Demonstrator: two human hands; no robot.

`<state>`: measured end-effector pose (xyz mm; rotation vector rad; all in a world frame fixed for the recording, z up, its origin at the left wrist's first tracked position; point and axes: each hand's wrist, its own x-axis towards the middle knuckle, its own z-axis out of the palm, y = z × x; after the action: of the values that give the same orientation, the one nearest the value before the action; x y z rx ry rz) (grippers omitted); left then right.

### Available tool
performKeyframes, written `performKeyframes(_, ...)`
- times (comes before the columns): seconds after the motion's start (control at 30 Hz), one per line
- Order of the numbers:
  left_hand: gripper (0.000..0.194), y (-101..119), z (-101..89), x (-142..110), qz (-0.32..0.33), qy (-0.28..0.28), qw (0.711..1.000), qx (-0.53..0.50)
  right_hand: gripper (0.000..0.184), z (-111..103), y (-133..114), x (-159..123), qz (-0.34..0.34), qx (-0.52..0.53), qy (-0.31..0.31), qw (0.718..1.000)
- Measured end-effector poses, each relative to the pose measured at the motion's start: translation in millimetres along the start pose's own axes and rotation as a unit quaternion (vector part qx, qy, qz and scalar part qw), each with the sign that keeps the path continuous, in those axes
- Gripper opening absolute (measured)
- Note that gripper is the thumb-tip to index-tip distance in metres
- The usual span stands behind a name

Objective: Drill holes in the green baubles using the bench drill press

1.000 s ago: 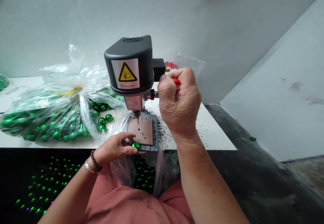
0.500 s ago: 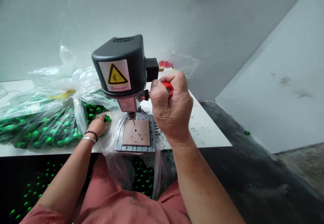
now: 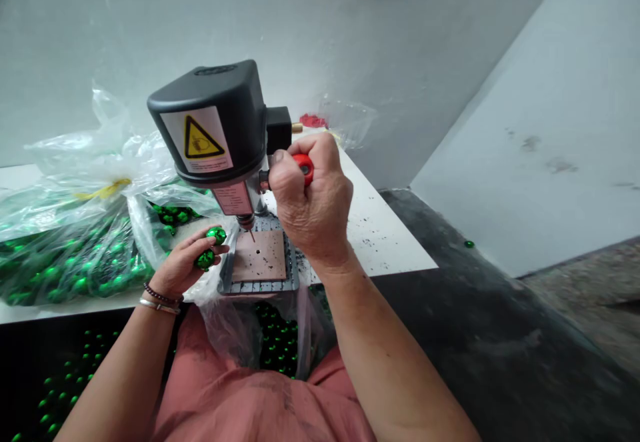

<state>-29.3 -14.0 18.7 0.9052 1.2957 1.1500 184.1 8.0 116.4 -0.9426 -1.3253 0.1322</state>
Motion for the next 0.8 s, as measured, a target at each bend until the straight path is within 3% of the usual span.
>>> performKeyframes(0.13,0.053,-8,13.2,6,0.041,-0.026,0.991,0.127,0.017,-1,-2,4,-0.010,-0.003,-0.002,1.000)
performKeyframes(0.23,0.046,-13,21.2,13,0.095,-0.010,0.954,0.284,0.019,-1,-2,8,-0.016,0.000,-0.015,1.000)
performKeyframes(0.33,0.039,-16,28.3,18,0.107,0.002,0.916,0.387,0.020,-1,-2,12,-0.012,0.003,-0.021,1.000)
performKeyframes(0.6,0.046,-15,43.3,17,0.080,-0.009,0.882,0.464,0.022,0,-1,13,0.010,0.006,-0.029,1.000)
performKeyframes(0.8,0.047,-15,51.6,19,0.110,-0.014,0.849,0.517,0.022,-1,0,13,0.001,0.018,-0.031,0.999)
